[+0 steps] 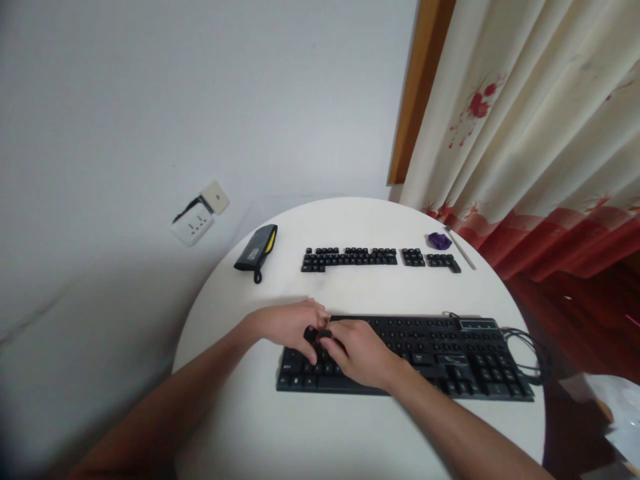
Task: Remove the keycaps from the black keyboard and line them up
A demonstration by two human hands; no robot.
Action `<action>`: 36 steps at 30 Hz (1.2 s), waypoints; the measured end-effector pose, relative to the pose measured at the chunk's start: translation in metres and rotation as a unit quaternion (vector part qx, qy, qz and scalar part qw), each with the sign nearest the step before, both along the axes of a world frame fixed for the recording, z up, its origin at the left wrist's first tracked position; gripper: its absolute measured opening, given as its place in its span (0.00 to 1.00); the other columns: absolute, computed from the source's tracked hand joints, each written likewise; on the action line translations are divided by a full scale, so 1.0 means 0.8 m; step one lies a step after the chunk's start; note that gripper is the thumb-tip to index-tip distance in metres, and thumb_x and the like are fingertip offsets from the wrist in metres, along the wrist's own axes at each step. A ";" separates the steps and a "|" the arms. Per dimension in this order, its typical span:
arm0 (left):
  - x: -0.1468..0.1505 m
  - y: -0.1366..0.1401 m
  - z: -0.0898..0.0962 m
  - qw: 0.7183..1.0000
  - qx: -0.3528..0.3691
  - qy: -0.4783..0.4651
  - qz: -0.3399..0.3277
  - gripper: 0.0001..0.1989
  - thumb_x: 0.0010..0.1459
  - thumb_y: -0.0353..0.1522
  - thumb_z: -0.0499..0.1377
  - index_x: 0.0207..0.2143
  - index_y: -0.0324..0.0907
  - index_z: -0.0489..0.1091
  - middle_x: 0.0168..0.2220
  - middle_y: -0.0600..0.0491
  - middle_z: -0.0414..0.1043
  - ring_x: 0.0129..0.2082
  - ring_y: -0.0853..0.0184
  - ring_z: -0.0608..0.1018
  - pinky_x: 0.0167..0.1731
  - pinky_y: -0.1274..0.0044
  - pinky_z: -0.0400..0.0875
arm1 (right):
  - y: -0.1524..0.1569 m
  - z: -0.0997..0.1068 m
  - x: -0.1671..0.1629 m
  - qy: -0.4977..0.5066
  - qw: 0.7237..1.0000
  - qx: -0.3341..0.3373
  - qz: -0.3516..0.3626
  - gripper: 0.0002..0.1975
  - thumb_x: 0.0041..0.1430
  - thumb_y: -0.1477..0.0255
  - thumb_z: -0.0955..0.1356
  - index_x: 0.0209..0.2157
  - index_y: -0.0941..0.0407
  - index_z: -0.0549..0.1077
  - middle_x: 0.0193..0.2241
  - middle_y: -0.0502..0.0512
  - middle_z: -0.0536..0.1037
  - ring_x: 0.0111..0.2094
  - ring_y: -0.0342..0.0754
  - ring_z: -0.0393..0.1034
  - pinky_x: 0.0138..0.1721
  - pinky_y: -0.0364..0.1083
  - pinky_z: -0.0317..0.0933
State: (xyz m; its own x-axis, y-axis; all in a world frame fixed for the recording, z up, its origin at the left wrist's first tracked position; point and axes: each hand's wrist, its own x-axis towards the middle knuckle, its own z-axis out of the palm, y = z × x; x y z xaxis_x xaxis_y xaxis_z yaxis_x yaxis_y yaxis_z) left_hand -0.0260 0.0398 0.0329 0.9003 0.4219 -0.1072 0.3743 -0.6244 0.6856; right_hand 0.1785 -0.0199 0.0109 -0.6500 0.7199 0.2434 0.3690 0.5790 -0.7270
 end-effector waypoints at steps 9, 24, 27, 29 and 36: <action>0.009 -0.004 0.001 1.000 0.000 0.024 0.016 0.11 0.48 0.37 0.70 0.27 0.42 0.73 0.25 0.59 0.73 0.26 0.70 0.74 0.33 0.78 0.64 | 0.004 0.002 -0.002 0.087 0.991 -0.071 -0.072 0.15 0.69 0.69 0.59 0.33 0.56 0.74 0.27 0.51 0.76 0.28 0.46 0.70 0.33 0.43 0.62; 0.031 -0.011 -0.001 0.964 0.150 -0.110 0.192 0.11 0.57 0.29 0.61 0.43 0.44 0.69 0.41 0.53 0.73 0.43 0.64 0.74 0.47 0.73 0.66 | 0.017 -0.011 0.005 0.178 0.931 -0.097 -0.304 0.14 0.68 0.62 0.60 0.32 0.55 0.68 0.29 0.55 0.78 0.29 0.50 0.72 0.31 0.45 0.63; 0.036 -0.016 -0.004 0.952 0.205 -0.096 0.205 0.13 0.57 0.29 0.60 0.46 0.44 0.68 0.43 0.52 0.72 0.46 0.62 0.72 0.50 0.70 0.65 | 0.020 -0.010 0.006 0.183 0.928 -0.090 -0.311 0.15 0.68 0.62 0.60 0.32 0.55 0.68 0.30 0.56 0.78 0.30 0.50 0.72 0.32 0.45 0.64; 0.038 -0.018 -0.003 0.949 0.239 -0.085 0.187 0.11 0.59 0.29 0.59 0.46 0.45 0.69 0.45 0.51 0.71 0.48 0.61 0.71 0.51 0.69 0.64 | 0.019 -0.008 0.007 0.172 0.931 -0.071 -0.315 0.15 0.68 0.63 0.60 0.31 0.55 0.68 0.29 0.55 0.77 0.29 0.49 0.72 0.32 0.45 0.63; 0.036 -0.018 0.000 0.943 0.286 -0.082 0.153 0.07 0.63 0.33 0.58 0.43 0.45 0.73 0.48 0.49 0.69 0.50 0.59 0.68 0.52 0.67 0.62 | 0.017 -0.008 0.007 0.150 0.938 -0.043 -0.308 0.14 0.69 0.64 0.59 0.31 0.55 0.67 0.26 0.52 0.75 0.28 0.47 0.69 0.31 0.43 0.60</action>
State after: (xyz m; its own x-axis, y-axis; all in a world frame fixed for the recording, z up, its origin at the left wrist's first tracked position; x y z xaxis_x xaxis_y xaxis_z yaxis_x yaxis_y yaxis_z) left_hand 0.0025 0.0253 0.0327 0.7124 0.6108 0.3455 0.5147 -0.7895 0.3343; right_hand 0.1843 -0.0064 0.0047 -0.0152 0.9620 0.2728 0.3861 0.2573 -0.8858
